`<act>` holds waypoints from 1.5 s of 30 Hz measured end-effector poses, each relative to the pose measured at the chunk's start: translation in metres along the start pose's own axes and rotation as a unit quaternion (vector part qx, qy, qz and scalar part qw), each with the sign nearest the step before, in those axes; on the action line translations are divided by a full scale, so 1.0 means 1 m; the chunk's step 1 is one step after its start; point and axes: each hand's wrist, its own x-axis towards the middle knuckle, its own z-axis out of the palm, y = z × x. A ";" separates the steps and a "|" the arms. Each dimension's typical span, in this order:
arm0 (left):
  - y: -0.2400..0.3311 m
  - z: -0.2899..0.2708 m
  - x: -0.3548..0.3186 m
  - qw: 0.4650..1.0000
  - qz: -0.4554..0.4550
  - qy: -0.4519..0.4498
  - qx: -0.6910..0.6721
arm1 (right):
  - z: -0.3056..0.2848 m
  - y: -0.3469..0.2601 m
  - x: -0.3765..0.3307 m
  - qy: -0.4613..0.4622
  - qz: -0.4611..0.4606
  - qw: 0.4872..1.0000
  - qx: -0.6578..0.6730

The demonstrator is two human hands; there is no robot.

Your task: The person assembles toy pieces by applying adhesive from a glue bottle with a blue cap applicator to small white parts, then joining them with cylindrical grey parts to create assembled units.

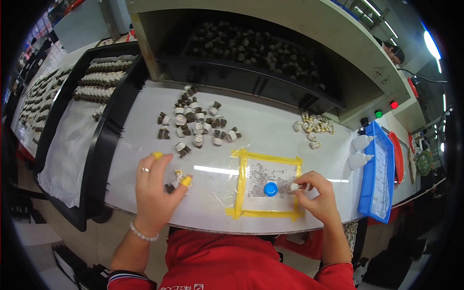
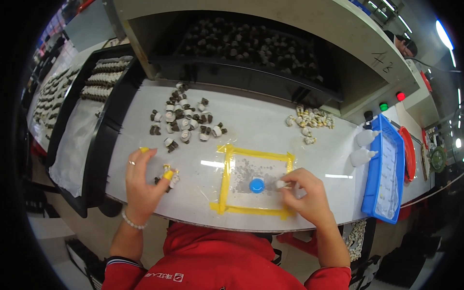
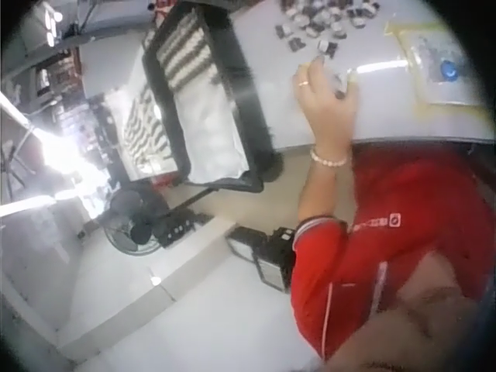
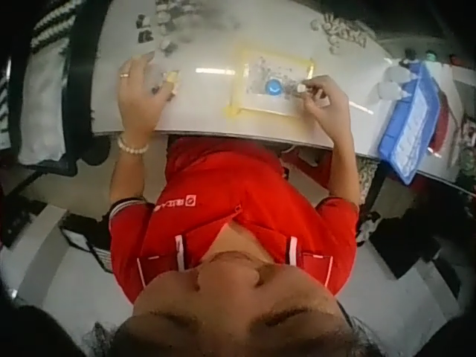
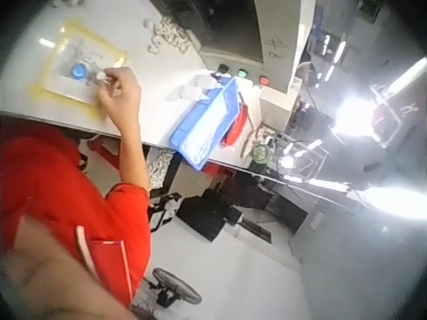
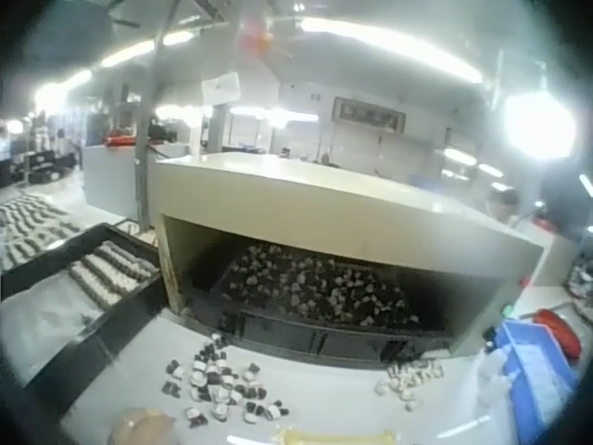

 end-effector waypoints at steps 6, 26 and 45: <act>-0.014 0.018 0.035 0.988 -0.022 -0.144 0.039 | 0.016 -0.017 0.013 -0.062 -0.080 0.995 -0.018; 0.035 0.034 -0.024 0.509 -0.372 -0.206 -0.748 | 0.019 -0.017 0.015 -0.075 -0.097 0.992 0.001; 0.051 0.058 -0.047 0.482 -0.357 -0.235 -0.765 | 0.033 -0.034 0.005 -0.106 -0.053 0.964 0.237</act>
